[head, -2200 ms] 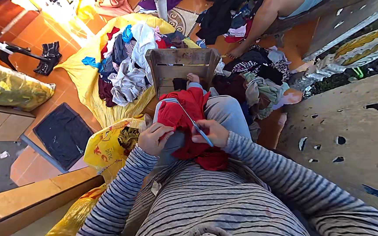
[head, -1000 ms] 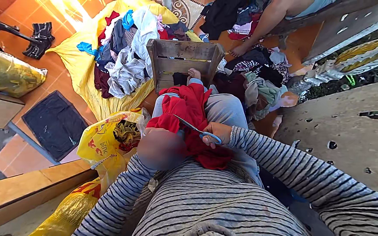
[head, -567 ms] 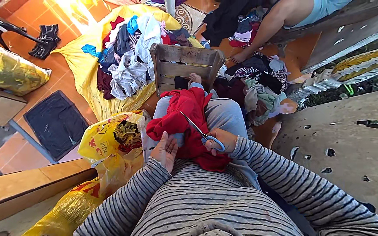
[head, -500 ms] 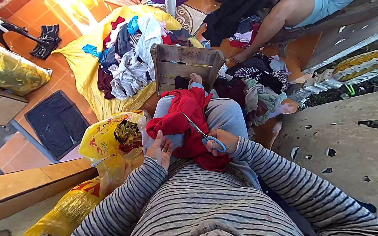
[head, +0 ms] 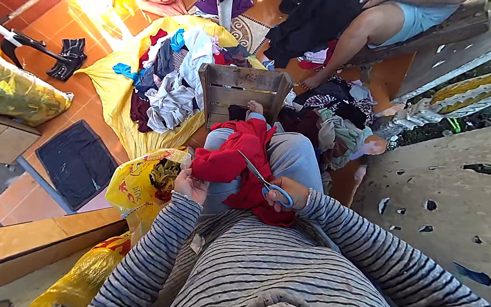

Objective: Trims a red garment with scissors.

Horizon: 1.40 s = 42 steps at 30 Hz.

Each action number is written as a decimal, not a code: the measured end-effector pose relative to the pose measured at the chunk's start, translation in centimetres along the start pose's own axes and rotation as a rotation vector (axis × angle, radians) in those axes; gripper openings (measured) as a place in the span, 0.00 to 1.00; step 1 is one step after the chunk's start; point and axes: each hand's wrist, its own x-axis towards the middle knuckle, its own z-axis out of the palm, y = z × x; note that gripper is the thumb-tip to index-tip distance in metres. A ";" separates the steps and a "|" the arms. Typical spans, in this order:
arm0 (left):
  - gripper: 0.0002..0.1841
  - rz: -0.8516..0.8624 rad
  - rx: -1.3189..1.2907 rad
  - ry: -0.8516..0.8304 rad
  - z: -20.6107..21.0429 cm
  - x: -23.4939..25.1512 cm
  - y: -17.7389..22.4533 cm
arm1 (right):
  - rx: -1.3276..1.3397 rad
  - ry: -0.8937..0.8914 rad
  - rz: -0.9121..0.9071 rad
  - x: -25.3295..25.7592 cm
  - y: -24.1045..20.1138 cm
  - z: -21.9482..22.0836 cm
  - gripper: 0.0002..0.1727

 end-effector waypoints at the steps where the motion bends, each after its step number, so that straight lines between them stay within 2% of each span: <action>1: 0.15 -0.016 -0.014 0.004 0.2 -0.1 -0.4 | 0.008 0.005 0.006 -0.2 0.1 0.3 0.24; 4: 0.24 -0.035 0.091 -0.056 -0.1 -0.5 -1.7 | -0.005 0.038 0.019 -0.6 0.7 1.2 0.17; 7: 0.31 -0.127 0.178 -0.246 -1.3 -2.1 -1.9 | -0.037 0.072 -0.006 -1.0 1.0 1.6 0.16; 9: 0.25 -0.273 0.232 -0.352 -1.7 -3.3 -2.0 | -0.093 0.070 -0.008 -1.3 1.1 1.8 0.20; 11: 0.19 -0.295 0.272 -0.391 -1.4 -3.6 -2.2 | -0.136 0.050 -0.019 -1.4 1.1 1.9 0.25; 15: 0.07 0.134 0.241 -0.368 0.0 -3.3 -2.4 | -0.133 0.018 -0.080 -1.4 1.0 2.2 0.28; 17: 0.08 0.334 0.259 -0.423 0.8 -3.7 -1.9 | -0.104 -0.024 -0.150 -1.4 1.1 2.3 0.29; 21: 0.10 0.618 0.374 -0.503 1.7 -4.6 -1.4 | -0.046 -0.120 -0.333 -0.7 1.5 2.6 0.25; 25: 0.11 0.787 0.412 -0.726 1.3 -4.2 -1.3 | -0.087 -0.167 -0.452 -0.4 1.2 3.0 0.27; 27: 0.12 0.781 0.411 -0.784 1.1 -4.1 -1.5 | -0.081 -0.193 -0.474 -0.3 0.8 3.3 0.28; 32: 0.09 0.712 0.360 -0.750 1.5 -4.9 -1.3 | -0.055 -0.248 -0.471 0.3 0.5 3.7 0.29; 38: 0.13 0.647 0.372 -0.905 1.3 -4.6 -0.6 | 0.021 -0.279 -0.550 0.9 -0.2 4.1 0.29; 42: 0.13 0.594 0.409 -0.934 1.2 -5.0 -0.7 | 0.104 -0.304 -0.596 1.4 -0.1 4.1 0.29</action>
